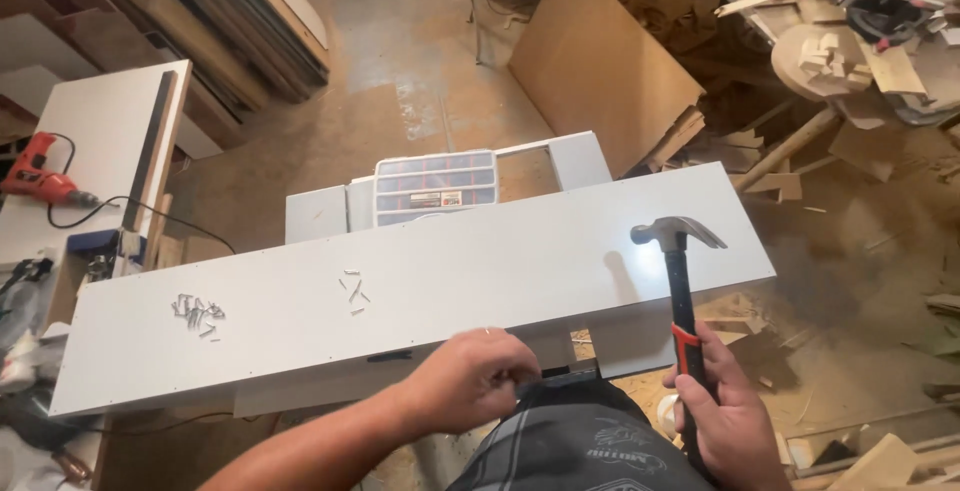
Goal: The person is hammering a series of small nails into the edge of a white wooden board placed on a workbench in a workshop.
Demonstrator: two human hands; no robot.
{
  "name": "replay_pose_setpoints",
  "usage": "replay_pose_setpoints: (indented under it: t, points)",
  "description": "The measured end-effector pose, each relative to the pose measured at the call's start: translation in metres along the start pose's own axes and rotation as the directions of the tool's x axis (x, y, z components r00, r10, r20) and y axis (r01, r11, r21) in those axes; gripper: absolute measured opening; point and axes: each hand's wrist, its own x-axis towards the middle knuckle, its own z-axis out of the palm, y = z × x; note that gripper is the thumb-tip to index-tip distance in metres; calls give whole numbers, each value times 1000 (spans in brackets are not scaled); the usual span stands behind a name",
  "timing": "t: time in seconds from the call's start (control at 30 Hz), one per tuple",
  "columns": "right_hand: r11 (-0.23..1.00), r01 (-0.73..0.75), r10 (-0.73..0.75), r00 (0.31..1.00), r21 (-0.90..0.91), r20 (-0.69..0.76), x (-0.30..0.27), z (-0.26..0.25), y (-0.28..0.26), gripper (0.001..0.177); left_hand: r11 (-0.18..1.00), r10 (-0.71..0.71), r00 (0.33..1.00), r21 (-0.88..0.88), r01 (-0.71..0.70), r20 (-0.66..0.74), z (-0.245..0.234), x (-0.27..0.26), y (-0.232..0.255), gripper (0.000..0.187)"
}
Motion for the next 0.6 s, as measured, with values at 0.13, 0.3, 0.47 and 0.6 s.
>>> replay_pose_setpoints:
  t: [0.13,0.3,0.47,0.6]
  points:
    - [999,-42,40,997,21,64,14,-3,-2,70,924,-1,1000,-382,-9,-25,16,7,26,24]
    - [997,72,-75,991,31,113,39,-20,1,68,802,-127,923,-510,311,363,14,21,29,14]
    - [990,96,-106,990,101,96,68,-44,-1,67,914,-78,861,-309,263,502,13,54,31,9]
    - [992,43,-49,998,118,47,86,-64,-7,69,975,173,859,37,-218,483,17,86,58,10]
